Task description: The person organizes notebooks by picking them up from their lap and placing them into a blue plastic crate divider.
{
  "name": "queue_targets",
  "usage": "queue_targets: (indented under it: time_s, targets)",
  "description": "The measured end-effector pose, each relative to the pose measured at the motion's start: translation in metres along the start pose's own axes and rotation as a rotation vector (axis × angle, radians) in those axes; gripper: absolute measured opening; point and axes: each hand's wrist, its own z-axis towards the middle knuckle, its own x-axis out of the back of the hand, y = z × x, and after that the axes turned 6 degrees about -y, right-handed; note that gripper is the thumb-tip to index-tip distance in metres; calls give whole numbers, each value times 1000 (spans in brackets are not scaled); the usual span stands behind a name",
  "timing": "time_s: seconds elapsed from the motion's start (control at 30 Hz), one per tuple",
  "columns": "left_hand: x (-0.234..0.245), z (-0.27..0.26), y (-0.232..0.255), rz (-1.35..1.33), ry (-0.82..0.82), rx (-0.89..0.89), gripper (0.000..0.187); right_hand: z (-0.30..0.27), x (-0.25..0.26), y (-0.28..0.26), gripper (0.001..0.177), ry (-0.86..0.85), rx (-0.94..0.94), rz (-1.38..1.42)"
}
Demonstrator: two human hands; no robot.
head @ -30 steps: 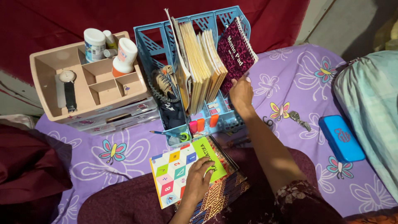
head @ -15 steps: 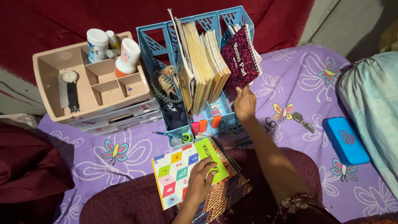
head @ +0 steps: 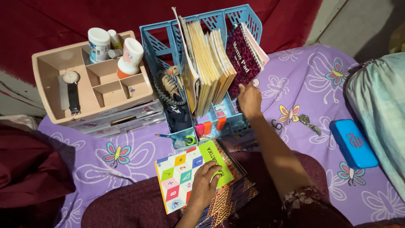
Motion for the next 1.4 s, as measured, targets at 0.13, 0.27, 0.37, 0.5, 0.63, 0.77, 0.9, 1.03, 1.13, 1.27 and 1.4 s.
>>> queue_targets:
  time_s: [0.13, 0.27, 0.37, 0.5, 0.63, 0.77, 0.9, 1.03, 1.13, 1.27, 1.4]
  targets:
    - [0, 1, -2, 7, 9, -20, 30, 3, 1, 2, 36, -88, -86, -77]
    - [-2, 1, -3, 11, 16, -24, 30, -1, 0, 2, 33, -114, -97, -65]
    - [-3, 0, -7, 13, 8, -26, 29, -5, 3, 1, 32, -157, -109, -44]
    - [-9, -1, -23, 25, 38, -121, 30, -15, 33, -7, 43, -181, -88, 135]
    - [-1, 3, -42, -125, -22, 12, 33, -60, 78, -21, 30, 85, 243, 155]
    - [49, -2, -55, -15, 98, -21, 30, -123, 114, -36, 17, -69, 491, 235]
    - [89, -27, -60, 288, 307, -12, 25, -185, 111, -39, 10, -675, 574, 180]
    - [88, -46, -63, 284, 208, 184, 31, -241, 97, -30, 54, -785, 839, 135]
    - [82, -52, -63, 266, 188, 239, 32, -253, 101, -30, 70, -854, 877, -73]
    - [82, -53, -71, 181, 459, 188, 24, -260, 116, -45, 80, -936, 826, -222]
    - [84, -51, -98, 178, 563, 306, 17, -265, 115, -44, 70, -946, 851, -236]
